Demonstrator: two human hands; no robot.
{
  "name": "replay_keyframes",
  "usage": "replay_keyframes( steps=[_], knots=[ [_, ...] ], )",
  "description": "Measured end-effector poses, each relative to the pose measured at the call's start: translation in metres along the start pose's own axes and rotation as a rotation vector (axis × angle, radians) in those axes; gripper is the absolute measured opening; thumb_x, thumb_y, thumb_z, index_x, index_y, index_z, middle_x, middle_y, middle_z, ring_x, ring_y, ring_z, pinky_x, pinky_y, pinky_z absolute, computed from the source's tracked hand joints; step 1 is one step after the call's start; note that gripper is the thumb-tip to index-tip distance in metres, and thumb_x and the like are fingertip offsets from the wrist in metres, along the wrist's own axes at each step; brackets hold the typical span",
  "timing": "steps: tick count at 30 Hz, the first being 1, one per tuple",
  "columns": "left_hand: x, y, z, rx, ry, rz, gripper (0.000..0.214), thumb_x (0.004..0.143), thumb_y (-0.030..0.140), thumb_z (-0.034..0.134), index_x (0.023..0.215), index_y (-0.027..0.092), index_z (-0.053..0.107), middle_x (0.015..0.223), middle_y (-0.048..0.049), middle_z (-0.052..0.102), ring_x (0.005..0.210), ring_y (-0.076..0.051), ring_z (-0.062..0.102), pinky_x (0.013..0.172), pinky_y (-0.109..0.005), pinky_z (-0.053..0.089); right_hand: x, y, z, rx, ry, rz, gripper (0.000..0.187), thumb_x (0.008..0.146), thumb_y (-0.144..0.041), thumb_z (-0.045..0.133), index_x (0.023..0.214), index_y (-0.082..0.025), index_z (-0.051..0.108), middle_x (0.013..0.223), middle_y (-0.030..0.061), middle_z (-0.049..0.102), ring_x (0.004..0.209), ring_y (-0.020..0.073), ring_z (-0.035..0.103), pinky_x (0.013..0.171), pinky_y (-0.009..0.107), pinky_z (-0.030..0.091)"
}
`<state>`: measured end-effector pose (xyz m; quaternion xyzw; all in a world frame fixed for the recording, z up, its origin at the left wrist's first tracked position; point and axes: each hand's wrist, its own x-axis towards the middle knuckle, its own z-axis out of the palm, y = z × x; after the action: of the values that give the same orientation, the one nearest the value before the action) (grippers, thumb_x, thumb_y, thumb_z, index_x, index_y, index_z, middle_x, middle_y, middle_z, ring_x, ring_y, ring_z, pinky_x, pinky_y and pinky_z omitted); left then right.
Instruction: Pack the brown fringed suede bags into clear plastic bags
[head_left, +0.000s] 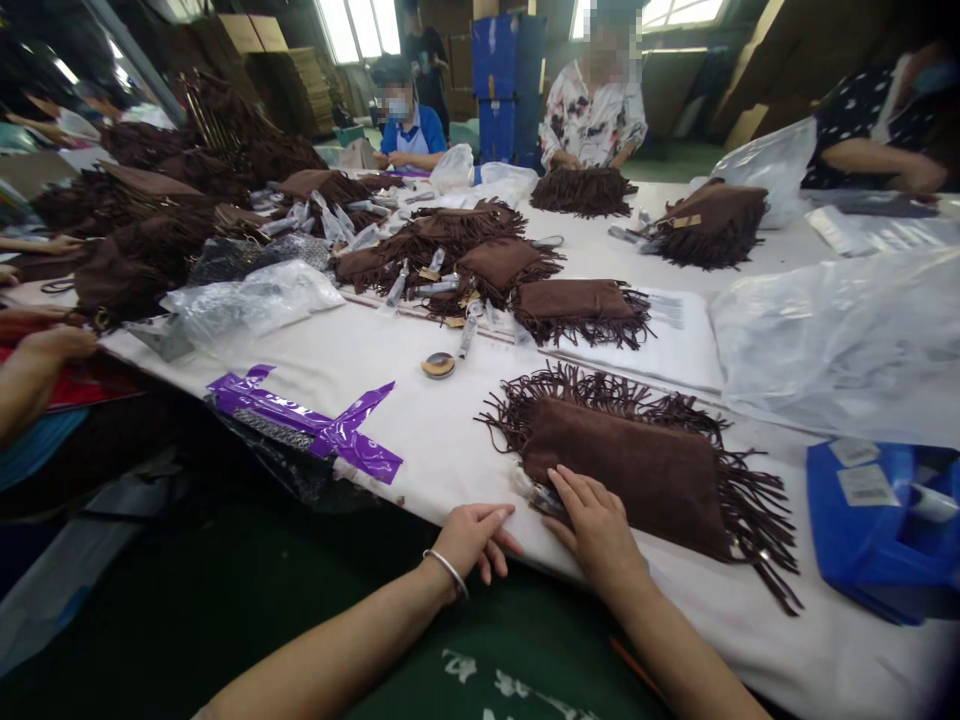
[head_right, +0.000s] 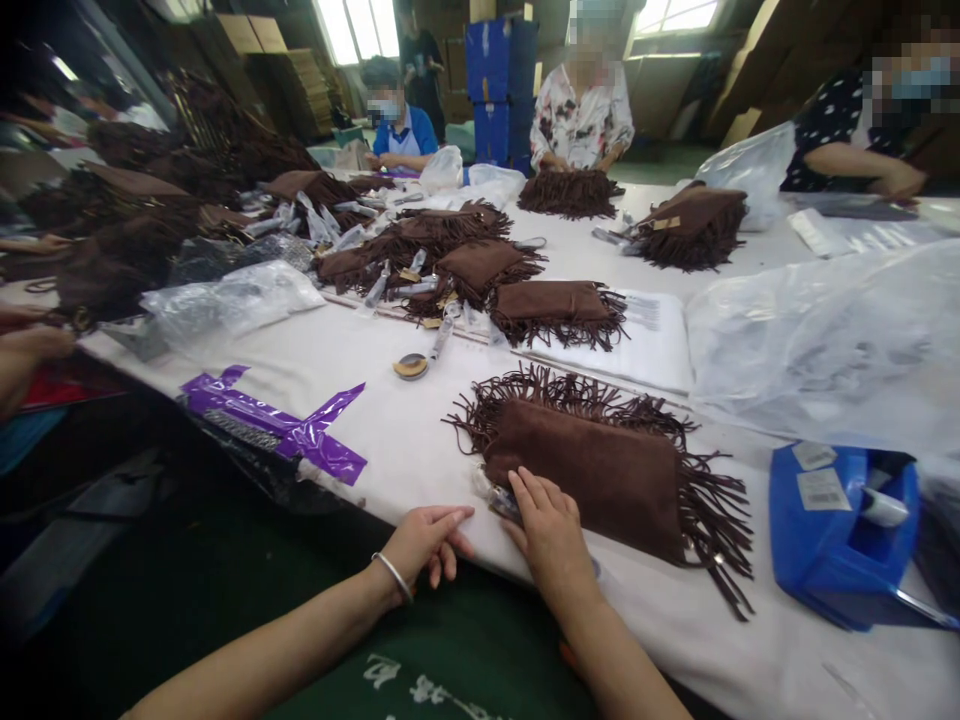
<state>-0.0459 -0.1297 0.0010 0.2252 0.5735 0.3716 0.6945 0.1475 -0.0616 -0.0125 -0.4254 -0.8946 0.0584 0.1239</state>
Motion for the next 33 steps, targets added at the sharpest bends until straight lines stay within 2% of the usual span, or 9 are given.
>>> replay_keyframes(
  steps=[5, 8, 11, 15, 20, 24, 27, 30, 33],
  knots=[
    [0.008, 0.008, 0.016, -0.058, -0.114, -0.023, 0.047, 0.079, 0.048, 0.056, 0.106, 0.010, 0.057, 0.069, -0.0062, 0.068, 0.034, -0.007, 0.050, 0.028, -0.014, 0.029, 0.003, 0.003, -0.004, -0.026, 0.020, -0.041, 0.053, 0.087, -0.029, 0.055, 0.136, -0.018, 0.039, 0.134, 0.0093, 0.049, 0.113, 0.0293, 0.046, 0.089, 0.042, 0.038],
    [0.016, 0.010, 0.026, -0.113, -0.135, -0.002, 0.041, 0.076, 0.045, 0.059, 0.098, 0.010, 0.057, 0.059, -0.0012, 0.063, 0.029, -0.004, 0.041, 0.027, -0.014, 0.023, 0.004, 0.001, -0.007, -0.035, 0.014, -0.046, 0.054, 0.085, -0.028, 0.057, 0.136, -0.018, 0.040, 0.132, 0.0094, 0.050, 0.112, 0.0292, 0.046, 0.088, 0.041, 0.039],
    [0.019, 0.009, 0.027, -0.154, -0.172, 0.009, 0.041, 0.076, 0.043, 0.060, 0.102, 0.011, 0.056, 0.054, 0.0028, 0.058, 0.027, -0.002, 0.033, 0.026, -0.014, 0.017, 0.006, 0.004, -0.008, -0.030, -0.004, -0.065, 0.058, 0.082, -0.018, 0.058, 0.136, -0.018, 0.038, 0.131, 0.0083, 0.052, 0.109, 0.0285, 0.047, 0.086, 0.040, 0.041],
    [0.018, 0.009, 0.022, -0.136, -0.230, 0.003, 0.044, 0.077, 0.042, 0.058, 0.109, 0.012, 0.054, 0.058, 0.0012, 0.060, 0.029, -0.003, 0.037, 0.027, -0.014, 0.019, 0.012, 0.014, -0.013, 0.055, -0.028, -0.076, 0.056, 0.080, -0.011, 0.055, 0.134, -0.021, 0.041, 0.124, 0.0067, 0.056, 0.104, 0.0265, 0.050, 0.087, 0.039, 0.042],
    [0.027, 0.011, 0.032, -0.085, -0.152, 0.006, 0.035, 0.077, 0.036, 0.056, 0.103, 0.013, 0.055, 0.054, 0.0031, 0.058, 0.028, -0.004, 0.036, 0.026, -0.015, 0.020, 0.022, 0.019, -0.027, 0.204, -0.072, -0.026, 0.037, 0.085, -0.018, 0.054, 0.121, -0.025, 0.052, 0.112, 0.0032, 0.061, 0.098, 0.0223, 0.053, 0.084, 0.034, 0.046],
    [0.040, 0.013, 0.045, -0.007, -0.033, 0.021, 0.013, 0.076, 0.026, 0.049, 0.076, 0.014, 0.053, 0.048, 0.0029, 0.054, 0.026, -0.005, 0.035, 0.025, -0.017, 0.019, 0.025, 0.015, -0.032, 0.155, -0.095, -0.065, 0.044, 0.080, -0.015, 0.058, 0.123, -0.024, 0.052, 0.111, 0.0054, 0.060, 0.097, 0.0235, 0.053, 0.085, 0.036, 0.045],
    [0.043, 0.013, 0.049, 0.021, -0.020, 0.017, 0.008, 0.074, 0.021, 0.049, 0.072, 0.015, 0.052, 0.046, 0.0036, 0.054, 0.026, -0.006, 0.036, 0.025, -0.017, 0.019, 0.025, 0.014, -0.032, 0.188, -0.093, -0.055, 0.046, 0.079, -0.012, 0.058, 0.123, -0.023, 0.052, 0.108, 0.0058, 0.059, 0.097, 0.0232, 0.053, 0.085, 0.035, 0.045],
    [0.044, 0.016, 0.054, 0.072, -0.023, 0.027, 0.011, 0.075, 0.022, 0.050, 0.081, 0.015, 0.055, 0.045, 0.0054, 0.053, 0.027, -0.007, 0.039, 0.027, -0.016, 0.020, 0.026, 0.015, -0.033, 0.291, -0.058, 0.006, 0.040, 0.080, -0.011, 0.054, 0.117, -0.025, 0.056, 0.104, 0.0038, 0.060, 0.097, 0.0214, 0.054, 0.085, 0.034, 0.045],
    [0.045, 0.019, 0.060, 0.145, 0.024, 0.035, 0.021, 0.080, 0.031, 0.049, 0.069, 0.014, 0.056, 0.039, 0.0057, 0.047, 0.025, -0.006, 0.035, 0.028, -0.017, 0.019, 0.026, 0.018, -0.035, 0.377, -0.033, 0.039, 0.037, 0.081, -0.012, 0.052, 0.114, -0.027, 0.057, 0.103, 0.0020, 0.060, 0.098, 0.0199, 0.054, 0.086, 0.033, 0.045]
  ],
)
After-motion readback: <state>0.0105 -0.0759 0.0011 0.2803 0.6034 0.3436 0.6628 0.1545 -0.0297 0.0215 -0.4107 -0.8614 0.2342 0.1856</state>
